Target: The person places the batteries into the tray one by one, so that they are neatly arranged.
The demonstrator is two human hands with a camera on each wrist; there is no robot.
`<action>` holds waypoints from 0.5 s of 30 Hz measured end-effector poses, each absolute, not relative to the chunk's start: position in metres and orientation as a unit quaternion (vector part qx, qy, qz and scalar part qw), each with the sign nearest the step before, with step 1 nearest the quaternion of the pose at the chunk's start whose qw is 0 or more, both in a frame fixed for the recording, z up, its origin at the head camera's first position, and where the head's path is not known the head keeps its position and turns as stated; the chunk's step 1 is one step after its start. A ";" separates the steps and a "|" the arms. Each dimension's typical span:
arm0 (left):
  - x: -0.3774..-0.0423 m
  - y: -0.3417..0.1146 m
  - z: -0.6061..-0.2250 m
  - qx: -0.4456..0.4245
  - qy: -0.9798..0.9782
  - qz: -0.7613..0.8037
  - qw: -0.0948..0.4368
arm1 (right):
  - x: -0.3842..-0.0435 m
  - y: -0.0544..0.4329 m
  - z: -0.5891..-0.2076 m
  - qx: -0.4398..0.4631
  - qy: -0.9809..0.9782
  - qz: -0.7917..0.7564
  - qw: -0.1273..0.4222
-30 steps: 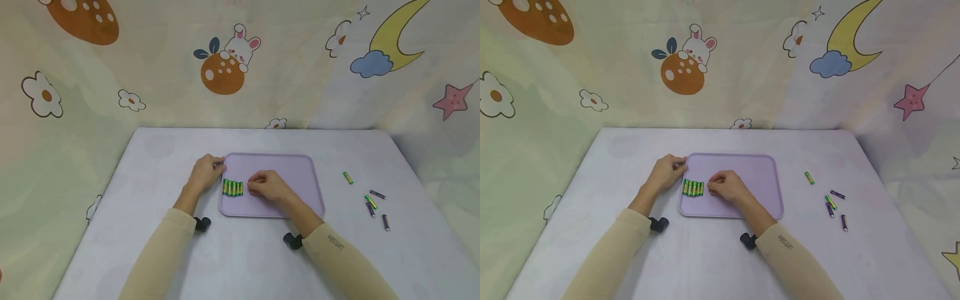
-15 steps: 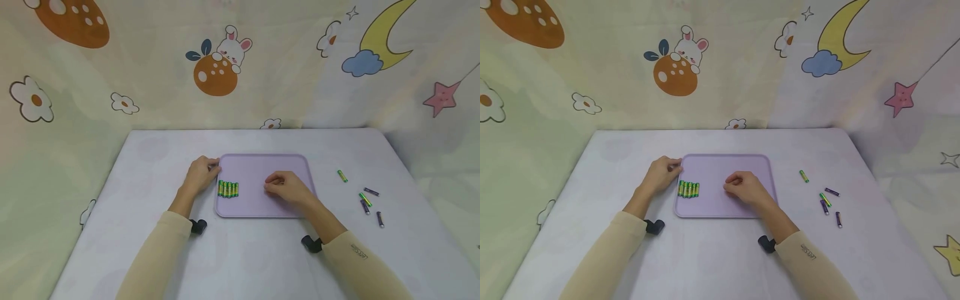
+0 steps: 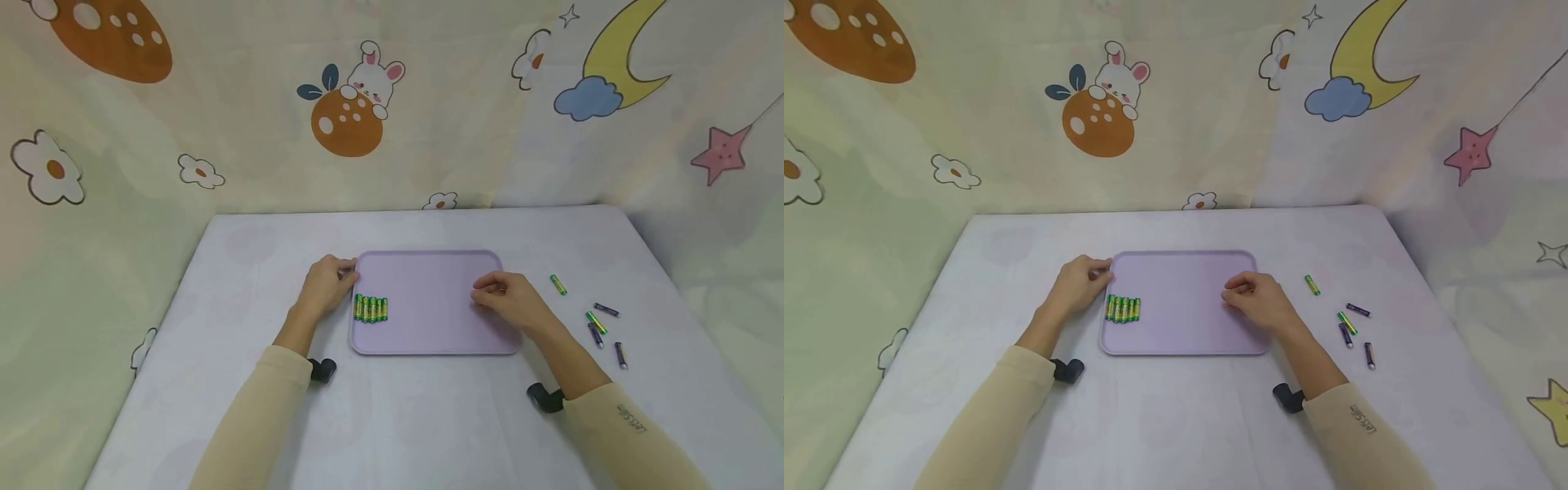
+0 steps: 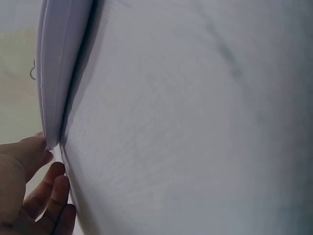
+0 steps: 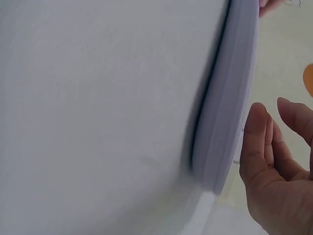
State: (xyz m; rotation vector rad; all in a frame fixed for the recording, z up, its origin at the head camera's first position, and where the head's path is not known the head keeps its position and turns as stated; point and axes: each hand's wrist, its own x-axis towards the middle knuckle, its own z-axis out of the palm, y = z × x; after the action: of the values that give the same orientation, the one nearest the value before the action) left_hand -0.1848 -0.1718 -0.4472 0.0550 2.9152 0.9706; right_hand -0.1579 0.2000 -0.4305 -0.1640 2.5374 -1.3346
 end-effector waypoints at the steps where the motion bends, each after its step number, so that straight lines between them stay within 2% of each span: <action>1: -0.185 -0.172 -0.447 0.017 0.948 0.317 0.035 | -0.158 0.203 -0.430 -0.055 0.874 -0.465 0.132; 15: -0.187 -0.170 -0.448 0.017 0.947 0.317 0.038 | -0.156 0.245 -0.429 -0.033 0.885 -0.452 0.104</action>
State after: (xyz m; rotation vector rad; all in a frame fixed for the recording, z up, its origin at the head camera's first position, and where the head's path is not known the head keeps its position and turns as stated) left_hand -0.1868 -0.1700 -0.4480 0.0522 2.9068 0.9736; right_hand -0.1557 0.2449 -0.4285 -0.0973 2.6111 -1.3333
